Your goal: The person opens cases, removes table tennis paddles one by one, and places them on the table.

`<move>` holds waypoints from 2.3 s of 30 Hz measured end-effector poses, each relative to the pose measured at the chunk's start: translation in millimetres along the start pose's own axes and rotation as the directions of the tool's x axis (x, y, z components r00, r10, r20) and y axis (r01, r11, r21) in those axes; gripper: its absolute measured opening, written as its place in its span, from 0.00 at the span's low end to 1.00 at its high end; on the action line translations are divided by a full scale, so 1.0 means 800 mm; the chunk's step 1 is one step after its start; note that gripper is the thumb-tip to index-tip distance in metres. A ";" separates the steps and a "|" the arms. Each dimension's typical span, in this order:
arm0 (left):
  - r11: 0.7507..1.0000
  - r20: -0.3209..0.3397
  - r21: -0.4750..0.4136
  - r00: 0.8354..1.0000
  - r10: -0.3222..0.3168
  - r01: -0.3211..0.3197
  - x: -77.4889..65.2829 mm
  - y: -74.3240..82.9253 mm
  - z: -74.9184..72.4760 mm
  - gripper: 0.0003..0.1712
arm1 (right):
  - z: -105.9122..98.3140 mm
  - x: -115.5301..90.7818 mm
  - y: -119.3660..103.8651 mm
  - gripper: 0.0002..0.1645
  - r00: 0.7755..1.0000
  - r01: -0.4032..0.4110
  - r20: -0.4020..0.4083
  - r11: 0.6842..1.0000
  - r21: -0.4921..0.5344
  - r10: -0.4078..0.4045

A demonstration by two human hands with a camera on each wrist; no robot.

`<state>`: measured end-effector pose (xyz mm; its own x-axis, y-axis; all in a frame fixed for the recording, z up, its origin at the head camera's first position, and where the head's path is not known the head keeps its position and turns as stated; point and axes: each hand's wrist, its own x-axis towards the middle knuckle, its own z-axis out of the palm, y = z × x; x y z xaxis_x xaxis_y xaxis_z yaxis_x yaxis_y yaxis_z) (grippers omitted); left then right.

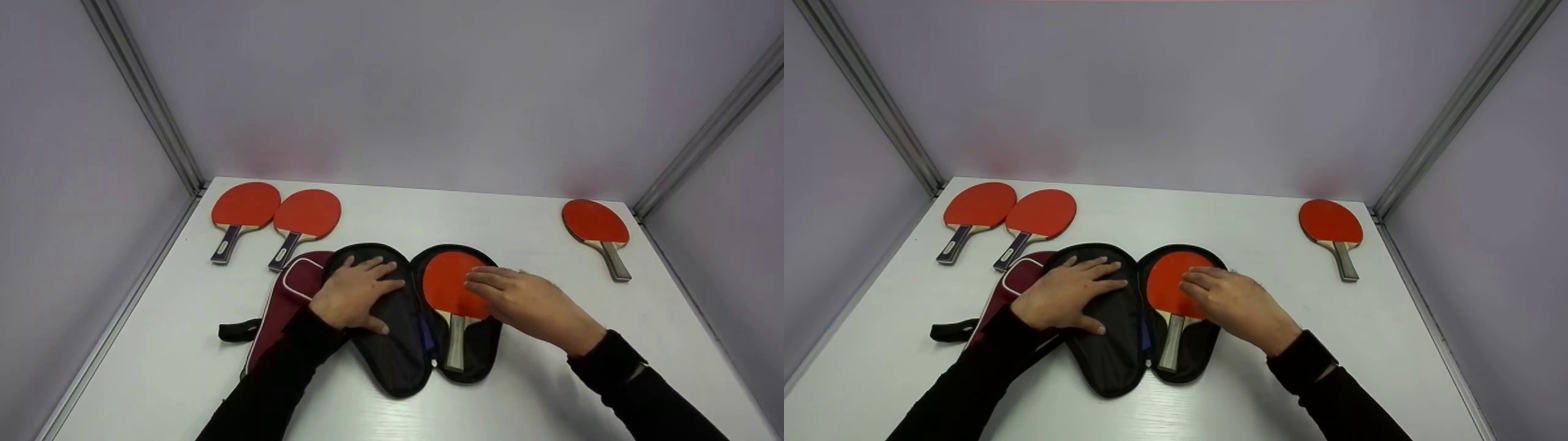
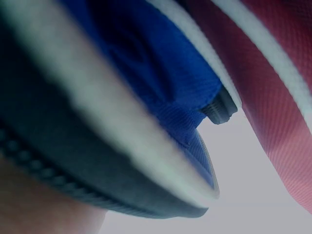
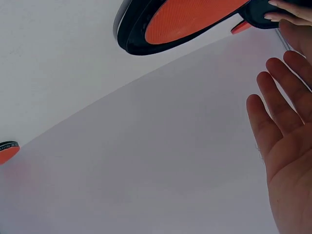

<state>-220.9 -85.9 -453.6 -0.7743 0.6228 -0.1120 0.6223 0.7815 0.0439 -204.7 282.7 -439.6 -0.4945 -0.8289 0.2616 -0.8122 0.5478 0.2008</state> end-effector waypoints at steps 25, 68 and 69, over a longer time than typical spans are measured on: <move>1.000 -0.029 -0.002 1.000 0.007 -0.007 0.000 -0.001 0.004 0.53 | 0.040 0.008 -0.066 0.19 0.953 0.274 0.154 0.959 -0.066 -0.262; 1.000 -0.026 -0.003 1.000 0.009 -0.009 0.000 -0.001 0.003 0.53 | -0.023 0.003 -0.016 0.27 0.976 0.138 -0.165 0.989 -0.043 -0.144; 1.000 -0.028 -0.002 1.000 0.009 -0.009 0.000 -0.001 0.003 0.53 | -0.025 0.003 -0.014 0.27 0.976 0.125 -0.175 0.992 -0.031 -0.128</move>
<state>-221.0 -86.5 -456.3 -0.7719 0.6302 -0.0841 0.6287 0.7762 0.0464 -190.7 277.1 -422.2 -0.3243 -0.8596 0.3948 -0.8577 0.4433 0.2606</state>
